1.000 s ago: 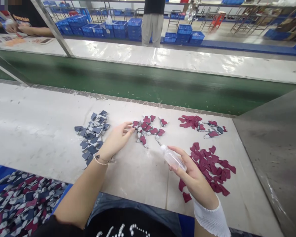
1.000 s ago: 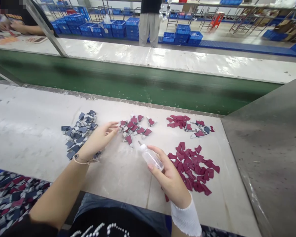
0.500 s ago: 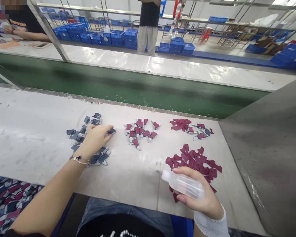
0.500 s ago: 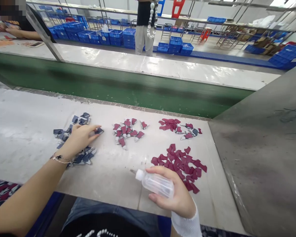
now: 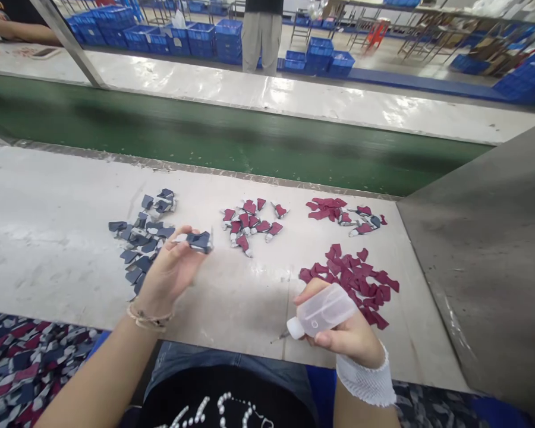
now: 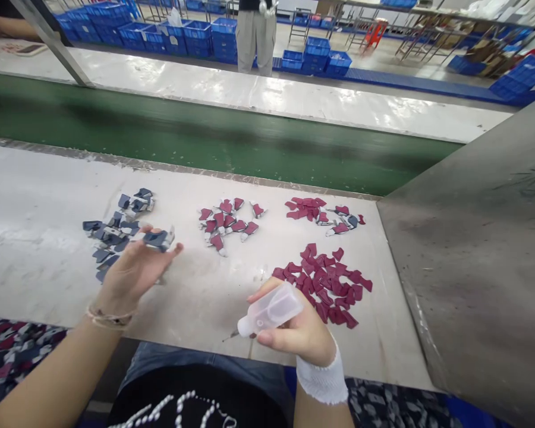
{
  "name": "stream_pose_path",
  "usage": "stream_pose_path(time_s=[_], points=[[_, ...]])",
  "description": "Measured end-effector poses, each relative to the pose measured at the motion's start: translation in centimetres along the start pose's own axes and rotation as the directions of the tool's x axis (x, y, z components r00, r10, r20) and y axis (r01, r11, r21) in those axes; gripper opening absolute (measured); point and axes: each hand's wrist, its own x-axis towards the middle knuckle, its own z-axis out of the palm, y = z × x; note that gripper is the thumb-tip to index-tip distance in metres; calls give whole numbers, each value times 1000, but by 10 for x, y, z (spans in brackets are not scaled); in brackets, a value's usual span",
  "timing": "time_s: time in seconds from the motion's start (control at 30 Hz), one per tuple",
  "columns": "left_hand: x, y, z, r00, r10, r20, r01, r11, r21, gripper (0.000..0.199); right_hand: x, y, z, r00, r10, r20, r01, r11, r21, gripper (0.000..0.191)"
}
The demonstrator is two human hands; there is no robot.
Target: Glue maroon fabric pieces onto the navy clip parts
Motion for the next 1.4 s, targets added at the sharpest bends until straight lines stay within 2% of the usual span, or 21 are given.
stream_pose_path(time_s=[0.07, 0.13, 0.2, 0.27, 0.37, 0.43, 0.57, 0.67, 0.8, 0.9, 1.1, 1.27, 1.4], points=[[-13, -15, 12, 997, -71, 12, 72, 994, -86, 47, 3, -2, 6, 998, 62, 24, -61, 997, -48, 39], [-27, -28, 22, 978, -200, 58, 206, 968, -146, 42, 3, -2, 11, 992, 121, 39, -116, 987, -115, 42], [-39, -38, 30, 933, -335, 129, 356, 913, -199, 38, 1, -3, 14, 991, 128, 49, -118, 977, -177, 43], [-49, -43, 35, 873, -437, 215, 482, 836, -261, 38, -2, -6, 13, 995, 76, 57, -63, 978, -196, 44], [-59, -43, 39, 813, -482, 326, 566, 784, -255, 34, -6, -10, 10, 999, 15, 31, -8, 977, -213, 46], [-64, -42, 41, 814, -441, 378, 536, 821, -197, 41, -6, -12, 9, 1000, 21, -5, -22, 969, -246, 41], [-74, -41, 46, 857, -323, 401, 373, 927, -50, 65, -4, -11, 14, 994, 55, -95, -77, 964, -255, 32], [-80, -40, 51, 875, -292, 386, 275, 956, 100, 56, -1, -11, 27, 976, 51, -211, -99, 969, -227, 31], [-82, -33, 54, 881, -197, 429, 97, 965, 244, 49, 2, -18, 46, 944, -75, -320, -66, 911, -407, 25], [-83, -28, 53, 879, -157, 450, 22, 956, 291, 50, 2, -23, 55, 948, -100, -301, -71, 858, -509, 24], [-87, -23, 50, 884, -115, 453, -72, 924, 375, 49, 0, -26, 60, 957, -91, -276, -82, 827, -556, 23], [-88, -21, 49, 880, -98, 465, -116, 904, 411, 49, 2, -28, 62, 963, -84, -256, -80, 818, -569, 23], [-87, -21, 48, 881, -87, 465, -141, 890, 433, 48, 3, -30, 64, 961, -135, -240, -43, 788, -614, 23]])
